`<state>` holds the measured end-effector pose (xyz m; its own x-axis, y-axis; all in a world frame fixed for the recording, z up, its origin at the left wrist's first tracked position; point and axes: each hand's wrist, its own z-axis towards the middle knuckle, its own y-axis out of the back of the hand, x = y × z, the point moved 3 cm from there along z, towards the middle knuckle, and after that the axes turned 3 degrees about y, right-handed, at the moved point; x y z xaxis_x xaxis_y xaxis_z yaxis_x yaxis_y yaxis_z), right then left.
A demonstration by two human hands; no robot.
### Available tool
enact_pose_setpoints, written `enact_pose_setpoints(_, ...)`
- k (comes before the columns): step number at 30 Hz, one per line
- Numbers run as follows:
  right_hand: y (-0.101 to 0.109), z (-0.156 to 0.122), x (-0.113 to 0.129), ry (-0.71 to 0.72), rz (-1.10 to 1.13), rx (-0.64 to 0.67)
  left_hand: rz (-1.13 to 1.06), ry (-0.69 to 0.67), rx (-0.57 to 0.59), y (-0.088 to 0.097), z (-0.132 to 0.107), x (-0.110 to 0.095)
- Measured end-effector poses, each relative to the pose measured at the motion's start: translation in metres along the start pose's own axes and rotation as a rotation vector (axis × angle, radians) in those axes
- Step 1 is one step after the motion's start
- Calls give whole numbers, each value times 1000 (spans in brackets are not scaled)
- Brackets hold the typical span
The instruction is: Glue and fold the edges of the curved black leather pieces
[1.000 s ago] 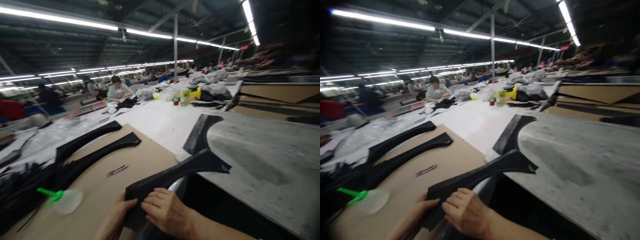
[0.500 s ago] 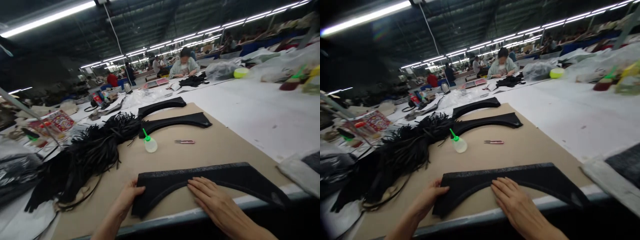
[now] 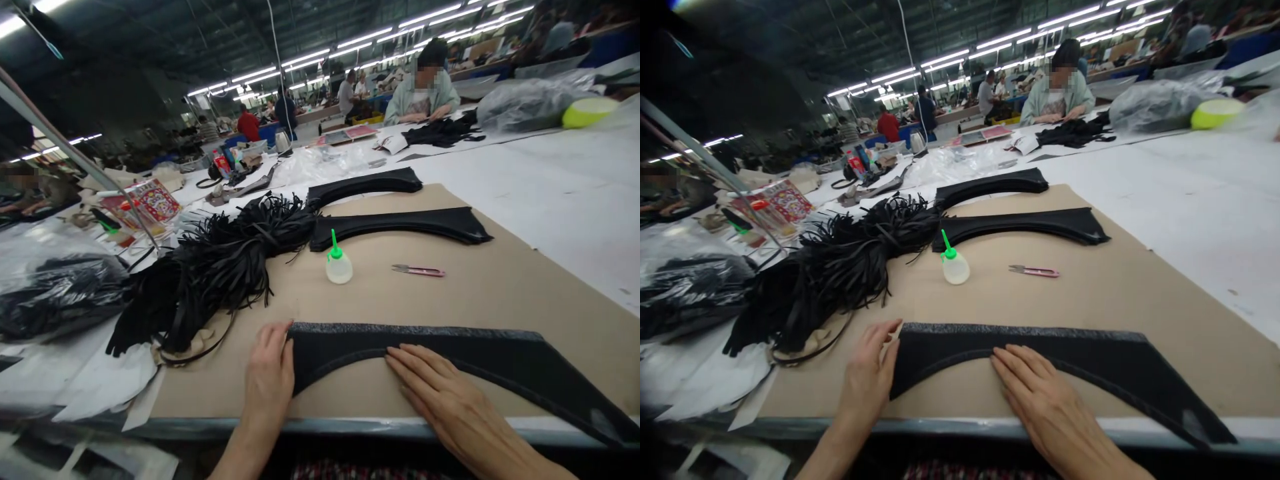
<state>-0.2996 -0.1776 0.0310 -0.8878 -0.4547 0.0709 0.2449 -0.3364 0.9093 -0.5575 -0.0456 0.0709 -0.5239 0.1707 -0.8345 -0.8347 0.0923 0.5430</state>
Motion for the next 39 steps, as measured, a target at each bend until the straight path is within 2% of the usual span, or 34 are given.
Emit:
enact_pose_setpoints(3, -3, -3, -1, -5, -5, 38, 372, -507, 11, -22, -33, -15)
enact_pose_setpoints(4, -3, -4, -1, -5, -10, 45, 457, -605, 39, -29, -43, -15)
enact_pose_setpoints(6, -2, -5, -1, 6, -27, 52, 579, -709, 82, -37, -55, -11)
enact_pose_setpoints(10, 3, -3, 1, 35, -59, 62, 653, -750, 103, -38, -63, 2)
enact_pose_setpoints(16, 8, -3, 3, 47, -63, 43, 635, -628, -25, -40, -68, 10)
enact_pose_setpoints(20, 9, -2, 2, 42, -43, 54, 604, -588, -56, -43, -72, 10)
enact_pose_setpoints(24, 10, 0, 3, 58, -62, 35, 572, -529, -108, -33, -70, 9)
enact_pose_setpoints(26, 10, 0, 3, 64, -64, 12, 552, -497, -130, -19, -61, 10)
enact_pose_setpoints(28, 8, -1, 3, 67, -58, -9, 516, -429, -184, 5, -46, 12)
enact_pose_setpoints(32, -1, -5, 0, 96, -56, -7, 473, -269, -419, 64, -1, 12)
enact_pose_setpoints(34, -7, -8, -2, 119, -63, 9, 510, -248, -468, 84, 24, 6)
enact_pose_setpoints(36, -11, -12, -5, 136, -77, 30, 561, -277, -452, 92, 50, 0)
enact_pose_setpoints(39, -14, -15, -8, 149, -86, 33, 712, -334, -378, 84, 87, -5)
